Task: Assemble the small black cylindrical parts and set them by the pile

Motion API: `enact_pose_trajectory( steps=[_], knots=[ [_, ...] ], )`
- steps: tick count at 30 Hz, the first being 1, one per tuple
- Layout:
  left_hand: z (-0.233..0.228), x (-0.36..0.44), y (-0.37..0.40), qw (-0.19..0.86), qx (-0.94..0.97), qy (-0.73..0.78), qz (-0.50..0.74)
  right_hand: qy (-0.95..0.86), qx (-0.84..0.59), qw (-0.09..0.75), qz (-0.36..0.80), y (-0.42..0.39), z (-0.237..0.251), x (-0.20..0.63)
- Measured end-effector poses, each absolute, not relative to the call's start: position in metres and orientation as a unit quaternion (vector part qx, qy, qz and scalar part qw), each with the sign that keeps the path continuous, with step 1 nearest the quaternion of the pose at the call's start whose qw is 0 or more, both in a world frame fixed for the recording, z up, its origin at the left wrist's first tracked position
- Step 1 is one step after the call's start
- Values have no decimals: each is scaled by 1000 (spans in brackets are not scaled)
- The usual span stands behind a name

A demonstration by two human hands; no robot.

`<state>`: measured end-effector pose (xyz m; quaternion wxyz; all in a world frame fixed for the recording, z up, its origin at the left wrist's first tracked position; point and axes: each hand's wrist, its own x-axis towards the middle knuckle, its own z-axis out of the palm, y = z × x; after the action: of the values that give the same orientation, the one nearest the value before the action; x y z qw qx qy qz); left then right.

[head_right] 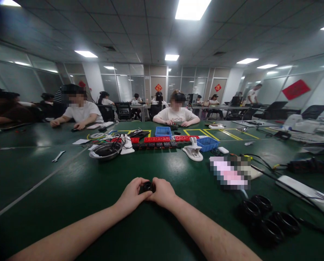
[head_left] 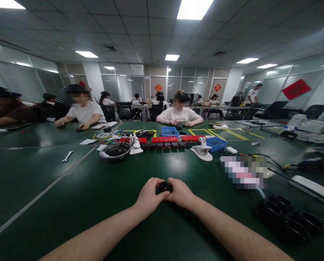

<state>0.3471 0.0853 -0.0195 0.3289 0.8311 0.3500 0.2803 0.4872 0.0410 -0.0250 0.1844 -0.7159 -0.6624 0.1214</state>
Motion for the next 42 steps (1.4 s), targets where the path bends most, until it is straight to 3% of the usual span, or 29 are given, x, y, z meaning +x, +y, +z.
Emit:
enact_pose_trajectory(
  steps=[4,8,13,20,42],
  knots=[
    [-29,352,87,313,817,367,317,-634,-759,147,30,39,-23,473],
    [-30,351,91,312,826,350,313,-651,-746,138,14,35,-20,473],
    [-21,342,95,339,861,288,247,-732,-639,215,100,30,-17,492],
    [-14,338,98,367,870,254,211,-738,-583,239,242,36,-17,508],
    [-11,340,92,350,867,273,227,-750,-551,250,268,39,-17,509]
  ],
)
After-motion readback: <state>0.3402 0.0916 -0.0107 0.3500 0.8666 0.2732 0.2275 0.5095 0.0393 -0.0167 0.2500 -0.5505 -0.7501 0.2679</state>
